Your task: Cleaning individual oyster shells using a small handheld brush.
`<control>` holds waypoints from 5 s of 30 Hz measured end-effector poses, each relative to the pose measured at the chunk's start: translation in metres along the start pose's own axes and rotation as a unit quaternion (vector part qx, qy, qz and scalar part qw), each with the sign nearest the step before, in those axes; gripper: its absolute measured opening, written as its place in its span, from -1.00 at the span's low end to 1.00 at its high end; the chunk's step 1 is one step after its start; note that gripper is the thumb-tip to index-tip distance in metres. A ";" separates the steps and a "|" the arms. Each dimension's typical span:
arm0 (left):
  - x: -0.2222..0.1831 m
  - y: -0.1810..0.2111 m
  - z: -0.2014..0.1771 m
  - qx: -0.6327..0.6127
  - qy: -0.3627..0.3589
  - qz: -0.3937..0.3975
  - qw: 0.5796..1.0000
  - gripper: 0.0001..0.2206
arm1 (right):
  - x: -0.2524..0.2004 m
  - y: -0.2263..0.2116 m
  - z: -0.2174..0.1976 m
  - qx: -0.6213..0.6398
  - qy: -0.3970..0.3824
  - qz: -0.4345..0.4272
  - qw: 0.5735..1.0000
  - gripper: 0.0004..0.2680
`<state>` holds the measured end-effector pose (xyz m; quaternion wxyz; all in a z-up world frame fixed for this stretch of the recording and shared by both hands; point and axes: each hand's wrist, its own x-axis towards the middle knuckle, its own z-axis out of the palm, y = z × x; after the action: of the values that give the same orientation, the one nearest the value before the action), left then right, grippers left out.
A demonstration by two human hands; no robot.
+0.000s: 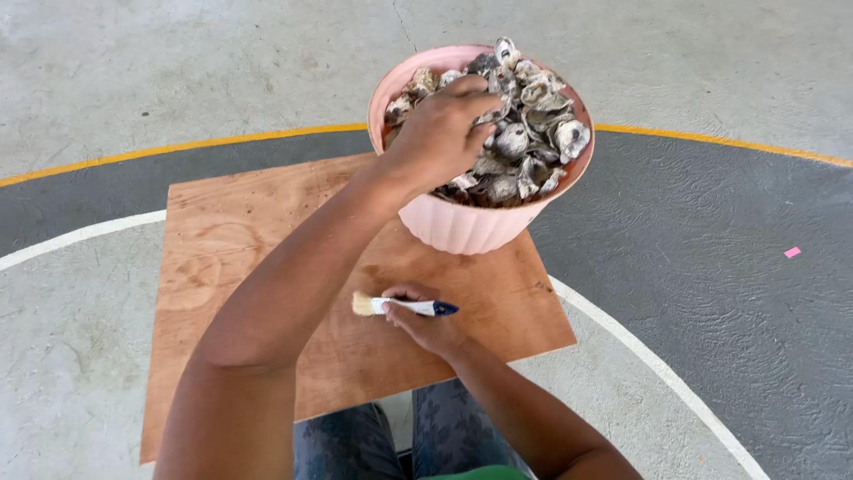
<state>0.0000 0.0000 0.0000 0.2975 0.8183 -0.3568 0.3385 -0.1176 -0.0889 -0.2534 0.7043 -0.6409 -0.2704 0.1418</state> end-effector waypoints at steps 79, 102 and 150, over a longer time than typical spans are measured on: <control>-0.323 -0.116 -0.038 -0.483 0.268 -0.473 0.686 -0.79 | 0.105 -0.039 0.051 -0.157 -0.038 -0.241 0.957 -0.89; -0.318 -0.111 -0.042 -0.456 0.273 -0.499 0.685 -0.78 | 0.108 -0.046 0.050 0.020 0.051 -0.212 0.976 -0.90; -0.318 -0.107 -0.034 -0.495 0.271 -0.466 0.681 -0.82 | 0.111 -0.036 0.044 0.032 0.040 -0.186 0.981 -0.91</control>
<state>-0.0917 0.2078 -0.2496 0.8623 0.4849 0.0515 0.1366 -0.0572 0.0034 -0.1948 0.7487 -0.5620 -0.3514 -0.0089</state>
